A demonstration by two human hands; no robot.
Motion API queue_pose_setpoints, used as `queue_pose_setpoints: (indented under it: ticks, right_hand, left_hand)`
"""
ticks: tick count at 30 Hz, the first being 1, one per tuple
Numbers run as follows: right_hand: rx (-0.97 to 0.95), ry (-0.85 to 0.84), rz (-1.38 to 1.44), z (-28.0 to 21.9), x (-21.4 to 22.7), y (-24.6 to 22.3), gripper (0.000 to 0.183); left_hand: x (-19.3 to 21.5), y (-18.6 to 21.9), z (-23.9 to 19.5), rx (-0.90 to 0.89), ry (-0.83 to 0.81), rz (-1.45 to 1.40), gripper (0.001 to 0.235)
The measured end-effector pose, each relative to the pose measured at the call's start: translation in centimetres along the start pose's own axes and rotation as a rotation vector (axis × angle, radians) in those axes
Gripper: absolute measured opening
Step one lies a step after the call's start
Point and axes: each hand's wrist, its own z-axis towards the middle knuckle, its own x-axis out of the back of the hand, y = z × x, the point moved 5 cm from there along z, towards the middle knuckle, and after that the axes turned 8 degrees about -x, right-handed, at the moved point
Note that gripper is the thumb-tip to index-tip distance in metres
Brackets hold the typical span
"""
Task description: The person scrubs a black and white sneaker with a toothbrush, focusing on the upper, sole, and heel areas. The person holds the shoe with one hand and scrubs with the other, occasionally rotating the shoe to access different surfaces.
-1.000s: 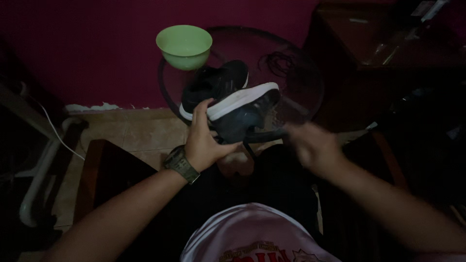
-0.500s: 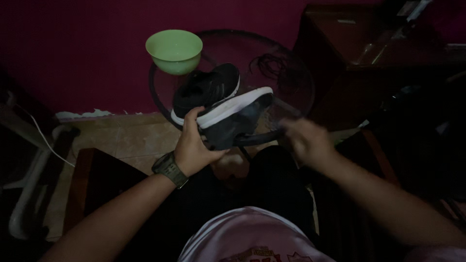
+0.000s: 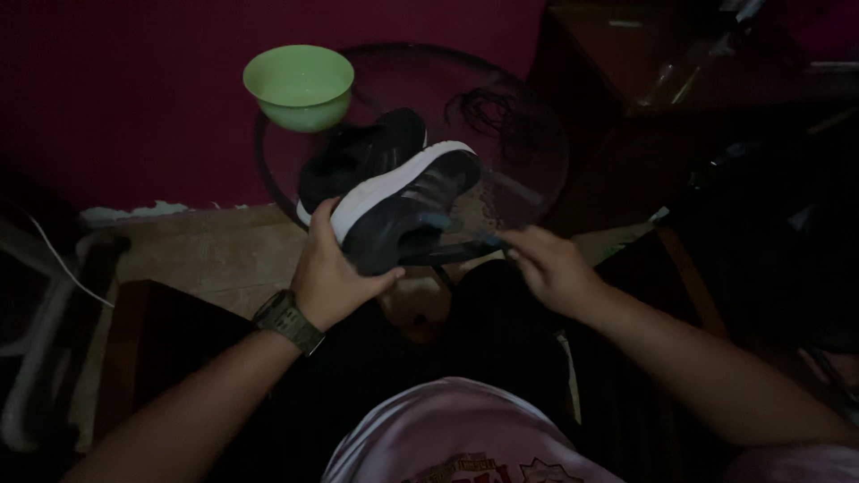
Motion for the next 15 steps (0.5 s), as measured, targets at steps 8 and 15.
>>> queue_pose_setpoints:
  ticks: [8,15]
  right_hand:
    - [-0.008,0.160,-0.021,0.8,-0.7,-0.1,0.030]
    - [-0.252,0.048,-0.017,0.9,-1.5,1.7,0.036]
  left_hand:
    - [-0.7,-0.2,-0.5,0.043,0.050,-0.010,0.127]
    - [-1.2,0.1,-1.1,0.067,0.036,0.036,0.127]
